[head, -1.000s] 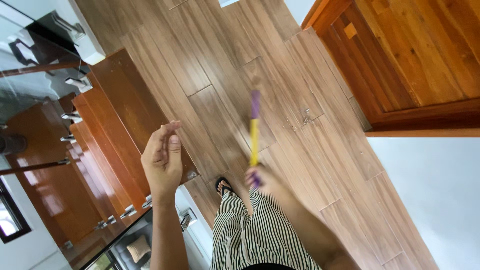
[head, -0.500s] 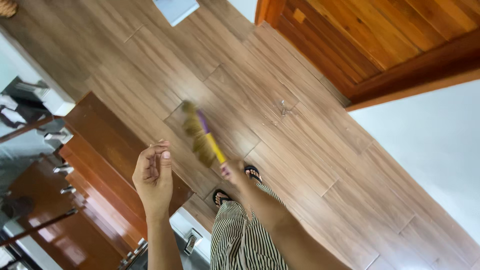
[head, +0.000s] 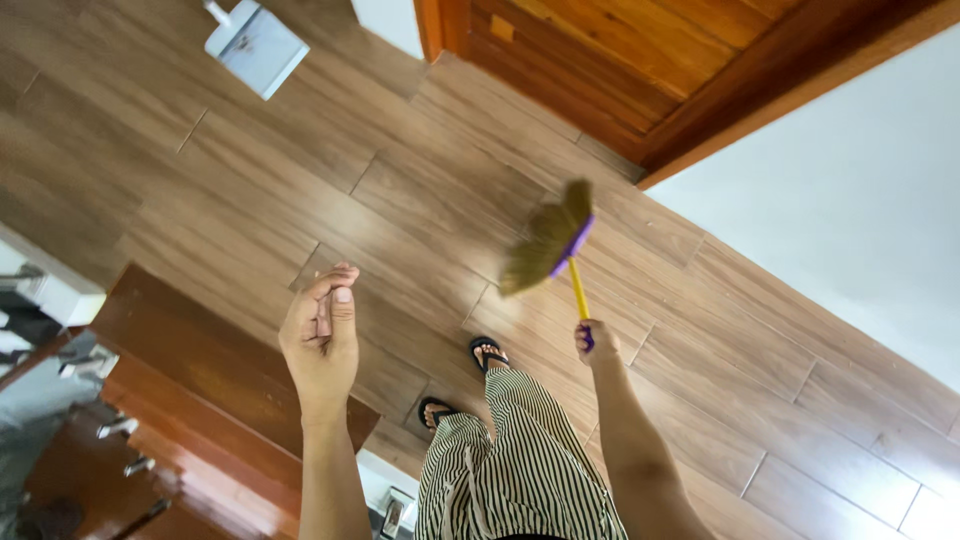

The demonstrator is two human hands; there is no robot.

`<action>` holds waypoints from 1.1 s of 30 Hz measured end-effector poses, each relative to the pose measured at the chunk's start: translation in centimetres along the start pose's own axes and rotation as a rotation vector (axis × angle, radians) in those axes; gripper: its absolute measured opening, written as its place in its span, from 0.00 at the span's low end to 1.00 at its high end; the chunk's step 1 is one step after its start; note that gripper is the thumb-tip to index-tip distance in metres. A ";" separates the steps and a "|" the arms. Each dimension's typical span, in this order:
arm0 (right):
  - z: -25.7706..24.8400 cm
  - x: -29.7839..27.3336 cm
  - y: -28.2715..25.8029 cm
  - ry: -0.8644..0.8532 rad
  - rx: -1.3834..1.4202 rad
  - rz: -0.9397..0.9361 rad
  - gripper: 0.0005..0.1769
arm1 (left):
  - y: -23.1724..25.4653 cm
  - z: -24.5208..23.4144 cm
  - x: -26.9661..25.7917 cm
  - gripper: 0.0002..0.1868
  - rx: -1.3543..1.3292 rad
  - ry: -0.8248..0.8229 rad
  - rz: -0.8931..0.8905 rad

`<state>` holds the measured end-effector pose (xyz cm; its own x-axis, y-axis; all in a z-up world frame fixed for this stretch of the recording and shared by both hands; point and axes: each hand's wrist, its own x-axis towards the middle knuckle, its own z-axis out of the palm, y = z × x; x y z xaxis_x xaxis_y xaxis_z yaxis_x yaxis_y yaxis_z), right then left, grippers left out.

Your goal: The person sweeps debris across a wood-patterned floor using a broom while holding a dustpan, moving the debris toward a rug near a doorway.

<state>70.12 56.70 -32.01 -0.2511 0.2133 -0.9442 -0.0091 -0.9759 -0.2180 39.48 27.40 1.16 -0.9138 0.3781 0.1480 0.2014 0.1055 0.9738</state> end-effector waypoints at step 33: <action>0.0 -2.2 -1.8 0.244 -0.079 -0.041 0.08 | 2.4 3.4 3.9 0.06 -0.130 -0.047 0.049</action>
<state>70.70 58.00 -29.55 -0.0106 0.2672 -0.9636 0.0630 -0.9615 -0.2673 37.58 32.28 3.50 -0.8858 0.4231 0.1907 0.1952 -0.0330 0.9802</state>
